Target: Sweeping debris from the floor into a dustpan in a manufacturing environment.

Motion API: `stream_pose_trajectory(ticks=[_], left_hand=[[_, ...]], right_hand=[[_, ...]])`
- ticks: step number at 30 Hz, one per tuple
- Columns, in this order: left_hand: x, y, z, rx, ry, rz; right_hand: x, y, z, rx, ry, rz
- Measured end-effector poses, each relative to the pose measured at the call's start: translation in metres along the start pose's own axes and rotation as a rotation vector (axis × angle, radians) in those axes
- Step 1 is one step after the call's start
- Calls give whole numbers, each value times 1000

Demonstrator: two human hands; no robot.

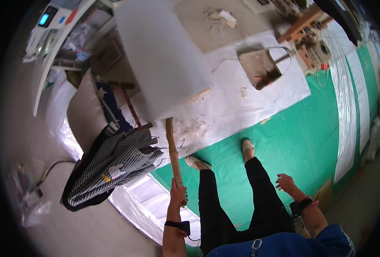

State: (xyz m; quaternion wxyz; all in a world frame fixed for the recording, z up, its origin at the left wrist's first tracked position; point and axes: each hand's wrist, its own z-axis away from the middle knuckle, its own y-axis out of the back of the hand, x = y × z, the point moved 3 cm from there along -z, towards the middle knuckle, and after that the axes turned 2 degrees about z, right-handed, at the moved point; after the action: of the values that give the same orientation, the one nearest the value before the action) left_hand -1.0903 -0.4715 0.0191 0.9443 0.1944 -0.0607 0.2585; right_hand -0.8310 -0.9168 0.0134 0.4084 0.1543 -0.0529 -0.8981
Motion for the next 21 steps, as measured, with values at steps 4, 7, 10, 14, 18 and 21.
stream_pose_trajectory(ticks=[4,7,10,14,18,21], left_hand=[[29,13,-9,-60,-30,89],[70,29,-52,29,-104,183],[145,50,-116,217,-478,-263],[173,48,-170,368,-690,-780],[88,56,-138,269,-502,-985],[18,77,-81,10,-269,-1006]], right_hand=[[-17,20,1,-30,36,43],[-21,24,5,-2,-2,83],[-15,13,8,26,-53,45],[-3,-23,9,77,-60,21],[-3,-67,12,86,-117,85],[-20,-85,15,64,-88,104]])
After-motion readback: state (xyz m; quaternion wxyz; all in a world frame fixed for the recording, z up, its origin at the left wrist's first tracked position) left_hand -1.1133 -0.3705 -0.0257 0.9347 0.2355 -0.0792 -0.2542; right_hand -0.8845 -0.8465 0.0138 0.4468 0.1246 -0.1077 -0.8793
